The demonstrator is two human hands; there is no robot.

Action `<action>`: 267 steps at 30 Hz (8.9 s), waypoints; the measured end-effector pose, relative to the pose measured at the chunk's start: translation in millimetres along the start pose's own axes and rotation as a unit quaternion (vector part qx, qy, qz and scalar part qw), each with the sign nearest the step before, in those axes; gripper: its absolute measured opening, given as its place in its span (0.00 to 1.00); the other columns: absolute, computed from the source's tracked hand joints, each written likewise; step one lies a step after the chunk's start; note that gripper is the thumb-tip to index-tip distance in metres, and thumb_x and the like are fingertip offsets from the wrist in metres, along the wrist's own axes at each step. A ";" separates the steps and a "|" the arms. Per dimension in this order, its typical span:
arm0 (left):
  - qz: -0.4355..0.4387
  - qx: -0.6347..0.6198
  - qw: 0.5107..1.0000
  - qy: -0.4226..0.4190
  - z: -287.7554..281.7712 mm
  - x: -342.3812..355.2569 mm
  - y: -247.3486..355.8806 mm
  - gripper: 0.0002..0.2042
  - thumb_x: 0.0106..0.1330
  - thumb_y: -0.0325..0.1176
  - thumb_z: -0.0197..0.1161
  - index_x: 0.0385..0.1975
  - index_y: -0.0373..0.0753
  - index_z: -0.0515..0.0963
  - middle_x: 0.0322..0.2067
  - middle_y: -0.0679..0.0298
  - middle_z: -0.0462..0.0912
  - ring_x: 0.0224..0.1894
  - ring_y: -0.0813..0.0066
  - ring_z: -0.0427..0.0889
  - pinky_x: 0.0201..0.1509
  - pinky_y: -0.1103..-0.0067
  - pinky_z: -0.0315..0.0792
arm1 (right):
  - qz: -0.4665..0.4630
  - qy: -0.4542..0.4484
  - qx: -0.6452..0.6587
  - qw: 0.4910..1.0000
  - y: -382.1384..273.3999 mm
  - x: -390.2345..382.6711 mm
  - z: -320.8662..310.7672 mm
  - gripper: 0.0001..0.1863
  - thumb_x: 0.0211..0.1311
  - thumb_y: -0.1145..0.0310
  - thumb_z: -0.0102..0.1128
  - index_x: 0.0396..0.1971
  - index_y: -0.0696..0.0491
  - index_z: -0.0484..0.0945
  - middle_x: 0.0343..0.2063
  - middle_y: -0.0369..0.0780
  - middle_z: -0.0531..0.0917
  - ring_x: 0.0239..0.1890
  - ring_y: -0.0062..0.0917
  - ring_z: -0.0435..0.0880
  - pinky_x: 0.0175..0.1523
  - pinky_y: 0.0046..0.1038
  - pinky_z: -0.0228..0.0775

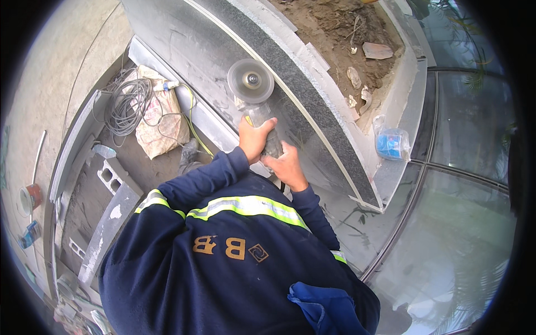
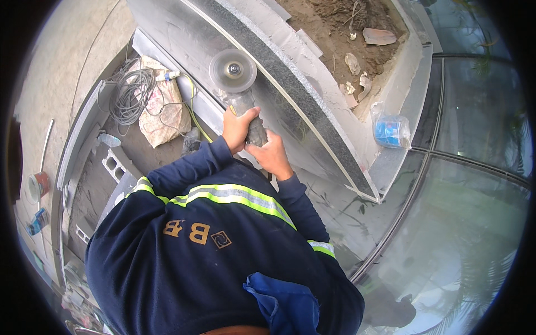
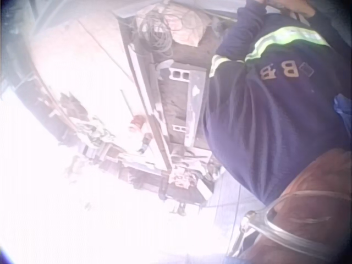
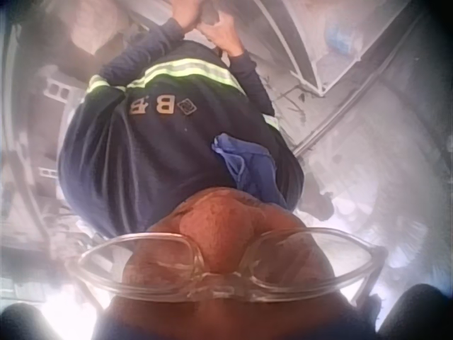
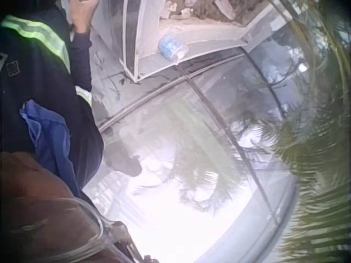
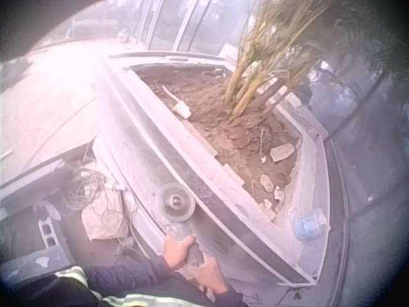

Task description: The person uses an angle grinder to smooth the edge of a curved stone structure. The person holds the tool with both hands and moves it along the stone edge, generating dust. The person briefly pauses to point toward another area before resuming the grinding.

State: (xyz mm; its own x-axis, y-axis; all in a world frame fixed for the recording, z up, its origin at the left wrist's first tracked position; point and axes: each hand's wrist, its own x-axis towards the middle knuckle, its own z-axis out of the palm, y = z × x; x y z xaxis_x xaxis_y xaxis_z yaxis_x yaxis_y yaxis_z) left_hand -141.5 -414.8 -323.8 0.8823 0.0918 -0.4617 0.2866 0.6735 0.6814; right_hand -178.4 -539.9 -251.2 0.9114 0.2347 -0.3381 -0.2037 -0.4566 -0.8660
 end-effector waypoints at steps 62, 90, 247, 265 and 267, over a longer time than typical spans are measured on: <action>0.025 -0.005 0.999 0.036 11.0 -4.3 -4.5 0.28 0.59 0.30 0.77 0.54 0.29 0.68 0.44 0.53 0.83 0.42 0.67 0.85 0.47 0.70 0.81 | 0.015 0.003 0.042 0.999 -0.5 -4.4 -4.5 0.12 0.56 0.72 0.73 0.36 0.62 0.81 0.28 0.35 0.85 0.30 0.14 0.79 0.36 0.24 0.73; 0.026 -0.006 0.999 0.032 -0.5 26.9 30.4 0.21 0.62 0.27 0.74 0.52 0.32 0.74 0.42 0.58 0.84 0.39 0.70 0.85 0.43 0.70 0.81 | 0.009 0.010 0.055 0.998 -8.1 33.6 17.0 0.13 0.56 0.75 0.72 0.38 0.64 0.81 0.31 0.37 0.87 0.33 0.15 0.82 0.39 0.25 0.75; -0.027 0.033 0.999 -0.013 -0.5 -2.9 -5.5 0.17 0.64 0.30 0.73 0.49 0.35 0.76 0.37 0.64 0.83 0.35 0.74 0.81 0.39 0.73 0.78 | 0.012 0.061 0.091 0.994 10.4 -15.4 12.1 0.12 0.50 0.72 0.74 0.27 0.59 0.78 0.22 0.33 0.81 0.26 0.16 0.76 0.31 0.29 0.69; -0.002 0.062 0.998 -0.020 10.4 -30.3 -15.1 0.13 0.65 0.29 0.72 0.42 0.36 0.75 0.32 0.63 0.80 0.30 0.71 0.83 0.35 0.70 0.81 | 0.015 0.081 0.068 0.994 48.4 -36.6 8.4 0.14 0.49 0.70 0.75 0.30 0.62 0.80 0.26 0.42 0.86 0.30 0.23 0.83 0.37 0.33 0.75; -0.004 0.053 0.998 -0.025 6.5 -25.0 -17.5 0.13 0.64 0.28 0.72 0.43 0.36 0.75 0.33 0.63 0.81 0.30 0.71 0.83 0.34 0.70 0.81 | 0.004 0.076 0.068 0.995 33.4 -36.7 6.0 0.15 0.50 0.69 0.76 0.31 0.62 0.79 0.26 0.42 0.86 0.30 0.23 0.83 0.38 0.33 0.75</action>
State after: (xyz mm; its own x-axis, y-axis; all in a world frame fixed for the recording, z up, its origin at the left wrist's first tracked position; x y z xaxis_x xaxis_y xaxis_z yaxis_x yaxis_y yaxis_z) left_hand -166.1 -433.6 -320.4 0.8962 0.0482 -0.4410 0.3301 0.5917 0.7355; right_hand -220.8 -558.5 -269.9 0.9507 0.0946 -0.2954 -0.2489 -0.3355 -0.9086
